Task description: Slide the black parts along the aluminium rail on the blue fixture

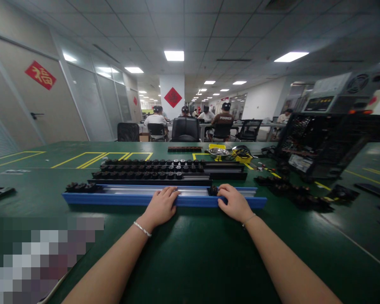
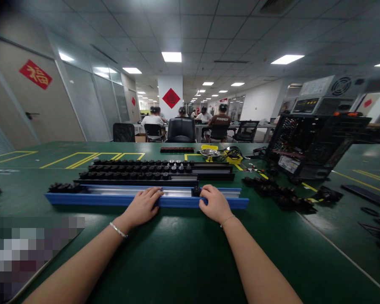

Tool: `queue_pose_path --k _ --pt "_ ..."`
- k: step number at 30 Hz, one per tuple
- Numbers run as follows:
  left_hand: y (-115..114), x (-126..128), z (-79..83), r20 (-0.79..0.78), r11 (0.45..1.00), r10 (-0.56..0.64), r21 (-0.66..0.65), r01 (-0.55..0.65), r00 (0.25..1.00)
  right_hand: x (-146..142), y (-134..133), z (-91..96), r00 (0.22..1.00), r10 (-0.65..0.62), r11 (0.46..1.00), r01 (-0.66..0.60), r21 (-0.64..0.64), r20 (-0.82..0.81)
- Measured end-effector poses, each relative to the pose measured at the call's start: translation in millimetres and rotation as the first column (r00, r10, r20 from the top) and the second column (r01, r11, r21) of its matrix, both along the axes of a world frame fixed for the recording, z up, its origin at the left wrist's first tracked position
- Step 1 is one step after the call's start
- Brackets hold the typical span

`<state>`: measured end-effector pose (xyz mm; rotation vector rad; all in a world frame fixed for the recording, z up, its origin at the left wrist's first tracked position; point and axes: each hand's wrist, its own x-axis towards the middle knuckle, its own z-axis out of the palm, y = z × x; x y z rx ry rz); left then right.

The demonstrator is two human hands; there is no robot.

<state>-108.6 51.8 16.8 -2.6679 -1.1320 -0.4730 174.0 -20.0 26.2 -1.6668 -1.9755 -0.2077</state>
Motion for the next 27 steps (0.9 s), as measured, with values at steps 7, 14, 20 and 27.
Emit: queue_pose_path --k 7,14,20,27 --pt "-1 3 0.0 -0.006 1.0 0.015 0.01 -0.014 1.0 -22 15 -7.7 0.945 -0.305 0.95 0.311 0.038 -0.12" --pt "-1 4 -2.4 -0.012 1.0 0.026 0.018 -0.026 1.0 -32 18 -2.4 0.927 -0.353 0.935 0.353 -0.022 -0.13" --pt "-1 4 -4.3 -0.006 0.999 0.023 0.025 -0.022 1.0 -31 16 -0.6 0.924 -0.361 0.932 0.362 -0.011 -0.123" --pt "-1 3 -3.6 -0.013 1.0 0.021 0.024 -0.02 1.0 -30 17 -0.8 0.915 -0.387 0.921 0.39 0.001 -0.116"
